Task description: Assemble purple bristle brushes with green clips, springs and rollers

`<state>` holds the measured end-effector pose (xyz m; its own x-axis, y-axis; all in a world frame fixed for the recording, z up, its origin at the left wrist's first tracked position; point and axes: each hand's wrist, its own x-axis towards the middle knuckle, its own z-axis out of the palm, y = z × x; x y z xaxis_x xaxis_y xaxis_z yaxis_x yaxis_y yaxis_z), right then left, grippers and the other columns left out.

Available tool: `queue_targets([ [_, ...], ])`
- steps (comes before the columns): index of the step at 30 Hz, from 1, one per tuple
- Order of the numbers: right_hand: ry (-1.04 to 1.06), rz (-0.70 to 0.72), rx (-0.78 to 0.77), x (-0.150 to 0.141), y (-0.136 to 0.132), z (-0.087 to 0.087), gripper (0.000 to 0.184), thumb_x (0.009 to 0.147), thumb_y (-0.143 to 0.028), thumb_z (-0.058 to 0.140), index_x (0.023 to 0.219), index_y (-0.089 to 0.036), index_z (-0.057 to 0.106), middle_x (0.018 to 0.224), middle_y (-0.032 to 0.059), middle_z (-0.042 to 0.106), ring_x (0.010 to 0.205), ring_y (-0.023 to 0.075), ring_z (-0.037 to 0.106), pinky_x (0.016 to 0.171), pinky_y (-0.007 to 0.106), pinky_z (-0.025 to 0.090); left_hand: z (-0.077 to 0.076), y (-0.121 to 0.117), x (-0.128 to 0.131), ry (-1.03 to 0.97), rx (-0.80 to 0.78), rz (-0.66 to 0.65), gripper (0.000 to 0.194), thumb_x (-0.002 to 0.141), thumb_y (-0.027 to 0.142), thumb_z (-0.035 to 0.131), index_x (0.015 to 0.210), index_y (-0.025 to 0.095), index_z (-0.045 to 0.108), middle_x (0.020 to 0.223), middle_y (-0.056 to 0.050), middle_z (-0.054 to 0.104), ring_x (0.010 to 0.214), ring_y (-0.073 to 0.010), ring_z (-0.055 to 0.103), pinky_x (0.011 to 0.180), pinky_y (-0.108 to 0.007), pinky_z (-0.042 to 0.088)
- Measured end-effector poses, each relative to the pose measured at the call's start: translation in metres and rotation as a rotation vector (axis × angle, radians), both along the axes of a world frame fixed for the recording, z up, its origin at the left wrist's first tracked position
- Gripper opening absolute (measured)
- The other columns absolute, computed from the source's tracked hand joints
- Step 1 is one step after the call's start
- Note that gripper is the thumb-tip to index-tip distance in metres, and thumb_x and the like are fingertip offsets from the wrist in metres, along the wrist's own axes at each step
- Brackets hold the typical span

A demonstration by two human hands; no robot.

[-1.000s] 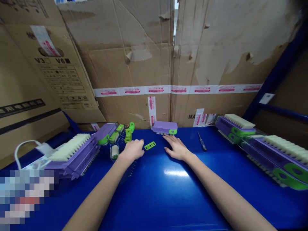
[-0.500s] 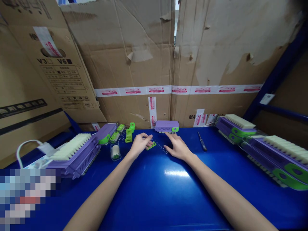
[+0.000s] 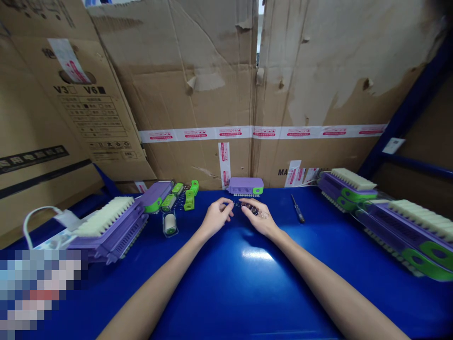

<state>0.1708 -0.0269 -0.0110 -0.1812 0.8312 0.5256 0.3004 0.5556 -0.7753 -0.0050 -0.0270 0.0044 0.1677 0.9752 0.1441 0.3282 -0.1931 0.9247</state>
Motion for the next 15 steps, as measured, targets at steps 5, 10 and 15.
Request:
queue_targets([
  [5, 0.440, 0.025, -0.392, 0.005, 0.011, 0.000, 0.029, 0.073, -0.040, 0.059, 0.089, -0.018, 0.068, 0.088, 0.0074, 0.069, 0.079, 0.0203, 0.066, 0.067, 0.034, 0.054, 0.003, 0.000, -0.015, 0.660, 0.283, 0.126, 0.025, 0.081, 0.036, 0.052, 0.097, 0.019, 0.059, 0.091, -0.007, 0.062, 0.089, -0.0199, 0.057, 0.078, -0.032, 0.043],
  [10, 0.667, 0.047, -0.494, 0.012, 0.015, 0.001, 0.027, 0.064, -0.040, 0.070, 0.081, -0.018, 0.066, 0.085, 0.0053, 0.068, 0.077, 0.0185, 0.067, 0.070, 0.033, 0.054, 0.005, -0.003, -0.020, 1.094, 0.298, 0.029, 0.031, 0.084, 0.037, 0.047, 0.103, 0.016, 0.060, 0.104, -0.012, 0.058, 0.104, -0.0274, 0.050, 0.086, -0.039, 0.038],
  [15, 0.682, 0.032, -0.505, 0.014, 0.017, 0.000, 0.037, 0.053, -0.035, 0.080, 0.082, -0.017, 0.065, 0.078, 0.0035, 0.069, 0.070, 0.0166, 0.066, 0.063, 0.029, 0.052, 0.005, 0.005, -0.022, 0.971, 0.220, -0.025, 0.022, 0.081, 0.032, 0.050, 0.097, 0.017, 0.057, 0.099, -0.009, 0.059, 0.095, -0.0235, 0.054, 0.078, -0.032, 0.040],
])
